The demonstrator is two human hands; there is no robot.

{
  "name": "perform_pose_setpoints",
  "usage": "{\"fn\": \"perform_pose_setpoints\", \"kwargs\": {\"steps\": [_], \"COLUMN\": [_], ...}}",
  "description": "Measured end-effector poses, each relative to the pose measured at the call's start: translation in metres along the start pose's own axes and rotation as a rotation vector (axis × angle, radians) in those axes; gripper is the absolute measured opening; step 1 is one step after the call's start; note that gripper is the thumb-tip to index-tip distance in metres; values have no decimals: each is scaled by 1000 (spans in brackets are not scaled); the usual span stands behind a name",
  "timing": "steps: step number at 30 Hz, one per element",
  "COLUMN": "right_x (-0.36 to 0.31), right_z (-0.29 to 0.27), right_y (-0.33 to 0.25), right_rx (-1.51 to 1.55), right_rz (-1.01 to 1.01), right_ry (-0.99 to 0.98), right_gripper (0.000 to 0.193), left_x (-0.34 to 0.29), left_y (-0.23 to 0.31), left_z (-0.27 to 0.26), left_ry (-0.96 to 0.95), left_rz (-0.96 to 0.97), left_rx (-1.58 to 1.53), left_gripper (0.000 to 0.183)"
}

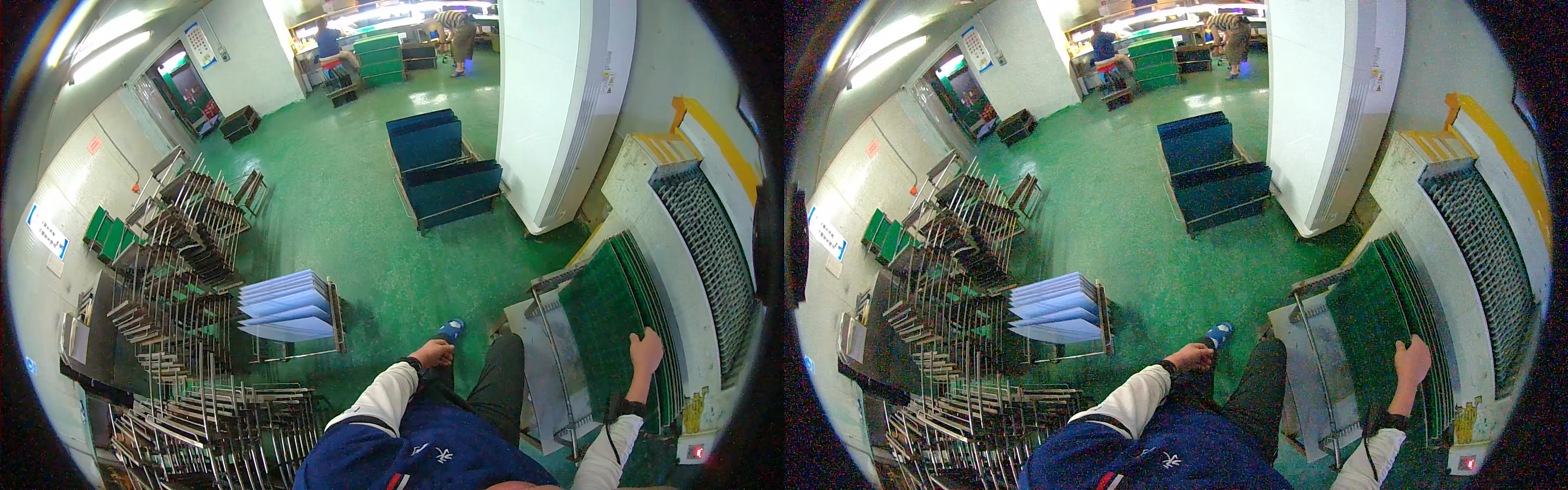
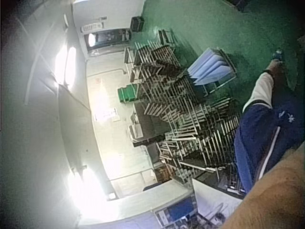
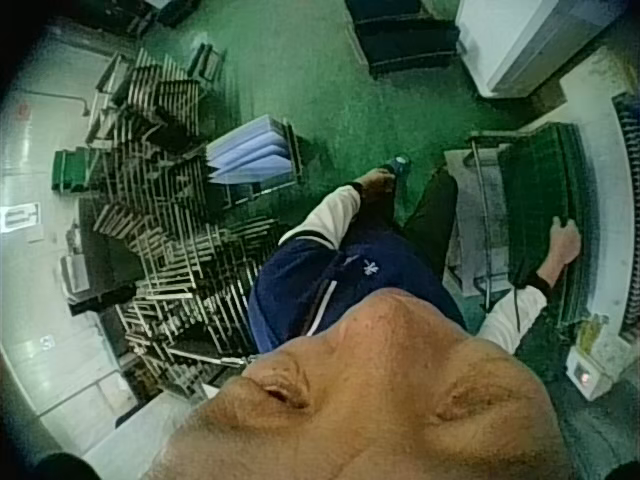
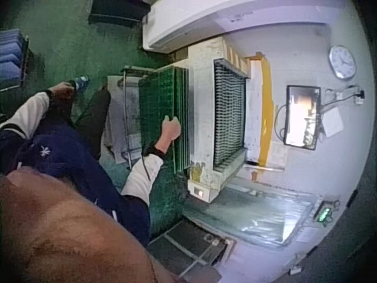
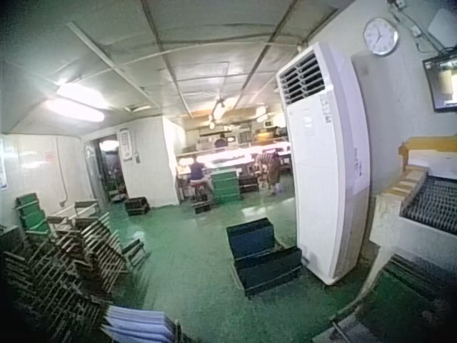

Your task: Loading green rectangular panels into an industrial processing machine.

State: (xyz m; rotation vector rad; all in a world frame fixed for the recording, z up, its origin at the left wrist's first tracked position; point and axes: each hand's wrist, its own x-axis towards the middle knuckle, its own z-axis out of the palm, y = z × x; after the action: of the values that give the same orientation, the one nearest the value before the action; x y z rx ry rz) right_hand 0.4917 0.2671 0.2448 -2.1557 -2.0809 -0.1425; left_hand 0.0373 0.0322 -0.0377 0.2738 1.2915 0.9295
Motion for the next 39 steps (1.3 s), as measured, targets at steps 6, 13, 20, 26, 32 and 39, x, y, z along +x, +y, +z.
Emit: {"fn": "perform_pose_setpoints", "kwargs": {"steps": [6,13,20,26,32,39], "right_x": [-1,-6,-5,-5,-2,2], "right_z": [-2,-17,-19,-17,-7,2], "right_y": [0,-11,-14,-12,-3,3], "right_rx": [1,6,14,18,-4,0], "right_rz": [35,65,75,73,31,10], "right_ry": [-9,-48,-75,-64,0,25], "right_gripper": [49,48,50,49,48,48], "left_x": [-1,-7,-11,-11,-10,-6], "left_y": [2,7,10,9,9,8], "left_z": [3,6,8,8,8,8], "left_ry": [6,-6,-4,9,-8,22], "left_rz": [-12,-19,-14,-9,-16,-29], "left_rx": [-5,-2,-6,34,7,-19], "left_gripper": [22,22,22,22,21,20]}}
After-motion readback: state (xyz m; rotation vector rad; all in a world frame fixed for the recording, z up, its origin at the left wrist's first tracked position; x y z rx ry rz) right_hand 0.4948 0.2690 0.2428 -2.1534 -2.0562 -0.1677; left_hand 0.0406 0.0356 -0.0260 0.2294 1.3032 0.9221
